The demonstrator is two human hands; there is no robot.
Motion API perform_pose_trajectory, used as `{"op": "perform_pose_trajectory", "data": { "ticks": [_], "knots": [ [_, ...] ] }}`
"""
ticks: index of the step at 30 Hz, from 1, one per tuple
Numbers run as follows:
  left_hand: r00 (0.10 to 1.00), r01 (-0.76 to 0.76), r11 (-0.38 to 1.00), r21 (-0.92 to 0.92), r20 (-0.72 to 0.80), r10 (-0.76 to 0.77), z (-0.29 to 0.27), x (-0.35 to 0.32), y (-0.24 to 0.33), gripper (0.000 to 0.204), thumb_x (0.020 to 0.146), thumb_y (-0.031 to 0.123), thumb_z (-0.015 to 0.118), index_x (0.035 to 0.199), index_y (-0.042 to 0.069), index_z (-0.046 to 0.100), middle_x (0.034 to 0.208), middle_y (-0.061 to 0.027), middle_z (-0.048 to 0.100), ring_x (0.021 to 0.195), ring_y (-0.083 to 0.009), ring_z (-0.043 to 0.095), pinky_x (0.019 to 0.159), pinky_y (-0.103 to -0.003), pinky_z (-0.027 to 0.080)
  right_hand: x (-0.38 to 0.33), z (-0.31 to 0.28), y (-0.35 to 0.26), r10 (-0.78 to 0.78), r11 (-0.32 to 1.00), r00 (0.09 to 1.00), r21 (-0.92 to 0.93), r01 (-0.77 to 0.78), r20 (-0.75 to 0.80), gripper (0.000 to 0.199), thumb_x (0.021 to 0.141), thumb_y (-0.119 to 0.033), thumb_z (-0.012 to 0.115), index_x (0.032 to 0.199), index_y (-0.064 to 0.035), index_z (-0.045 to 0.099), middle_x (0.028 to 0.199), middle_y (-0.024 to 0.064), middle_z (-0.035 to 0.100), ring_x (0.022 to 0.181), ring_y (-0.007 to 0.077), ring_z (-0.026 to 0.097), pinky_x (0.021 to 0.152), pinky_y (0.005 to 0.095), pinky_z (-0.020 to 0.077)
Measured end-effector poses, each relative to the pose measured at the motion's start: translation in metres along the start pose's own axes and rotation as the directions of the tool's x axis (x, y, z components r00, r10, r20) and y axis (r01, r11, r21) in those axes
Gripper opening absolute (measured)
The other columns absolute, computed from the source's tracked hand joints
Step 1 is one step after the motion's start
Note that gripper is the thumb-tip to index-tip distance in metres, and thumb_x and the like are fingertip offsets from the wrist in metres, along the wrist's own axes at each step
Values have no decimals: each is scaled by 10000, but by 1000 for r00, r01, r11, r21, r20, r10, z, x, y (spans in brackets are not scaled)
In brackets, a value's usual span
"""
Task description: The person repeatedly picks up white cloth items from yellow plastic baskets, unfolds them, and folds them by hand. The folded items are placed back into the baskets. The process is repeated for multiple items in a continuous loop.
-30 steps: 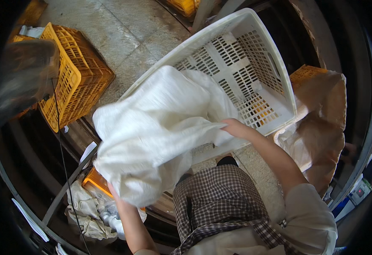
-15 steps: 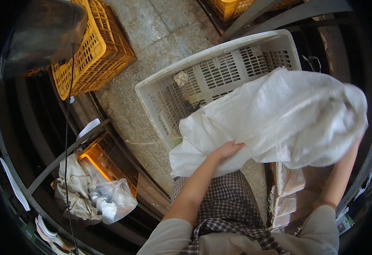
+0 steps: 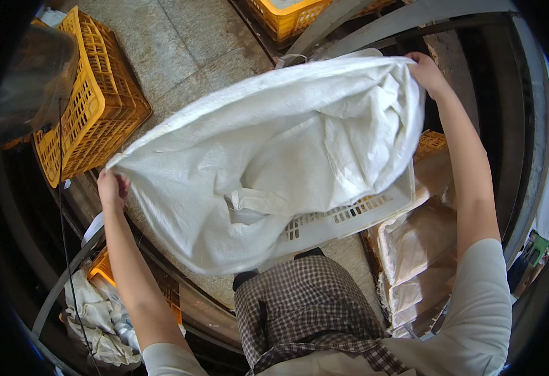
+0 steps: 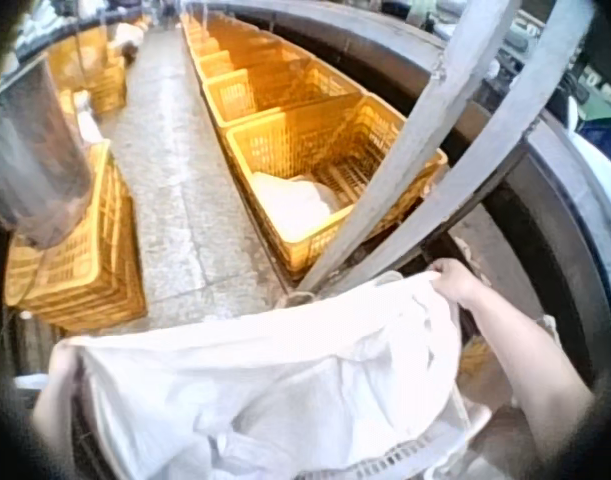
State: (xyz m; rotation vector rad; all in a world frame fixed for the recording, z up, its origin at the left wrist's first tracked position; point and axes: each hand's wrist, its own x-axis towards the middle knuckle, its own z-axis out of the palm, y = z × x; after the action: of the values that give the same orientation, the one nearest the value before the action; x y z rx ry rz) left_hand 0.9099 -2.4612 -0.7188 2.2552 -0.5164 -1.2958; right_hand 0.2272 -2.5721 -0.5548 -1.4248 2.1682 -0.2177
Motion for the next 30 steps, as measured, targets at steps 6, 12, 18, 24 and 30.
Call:
{"op": "perform_pose_trajectory", "data": {
  "ticks": [6, 12, 18, 24, 30],
  "knots": [
    [963, -252, 927, -278, 24, 269, 61, 49, -23, 459, 924, 259, 422, 1323, 43, 355, 1202, -121, 530, 1162, -215, 470, 961, -329, 359, 93, 34, 29, 205, 913, 955, 311, -265, 212, 393, 806, -243, 619, 1109, 0, 556, 1040, 104, 612, 900, 210, 594, 832, 346, 467],
    [861, 358, 847, -393, 491, -136, 76, 74, -141, 520, 931, 304, 432, 1357, 25, 330, 1295, -144, 471, 1171, -270, 476, 972, -367, 382, 109, 86, 78, 181, 912, 946, 315, -264, 268, 343, 830, -251, 598, 1073, -11, 567, 985, 87, 609, 860, 201, 589, 812, 332, 465],
    [909, 295, 648, -702, 416, 37, 70, 58, -225, 459, 928, 287, 451, 1269, -17, 405, 1208, -142, 514, 1092, -266, 519, 928, -334, 416, 93, 89, 134, 107, 940, 981, 305, -153, 162, 300, 853, -260, 577, 1037, -23, 577, 930, 71, 605, 820, 192, 583, 792, 319, 463],
    [816, -293, 818, 494, -317, 483, 37, -46, -147, 411, 864, 172, 573, 1186, -51, 449, 1217, -172, 471, 1079, -277, 493, 926, -369, 393, -47, 27, 123, 271, 852, 831, 523, 29, -487, 324, 930, -337, 471, 720, -91, 493, 613, -12, 428, 588, 91, 427, 587, 219, 357],
    [401, -916, 321, 242, 602, 691, 160, -146, -64, 597, 748, 240, 659, 1264, 29, 447, 1273, -180, 489, 1197, -313, 443, 1017, -457, 308, -227, 135, 140, 379, 616, 564, 255, -746, 734, 248, 888, -190, 514, 1078, -30, 527, 940, 78, 615, 724, 143, 614, 644, 226, 493]
  ]
}}
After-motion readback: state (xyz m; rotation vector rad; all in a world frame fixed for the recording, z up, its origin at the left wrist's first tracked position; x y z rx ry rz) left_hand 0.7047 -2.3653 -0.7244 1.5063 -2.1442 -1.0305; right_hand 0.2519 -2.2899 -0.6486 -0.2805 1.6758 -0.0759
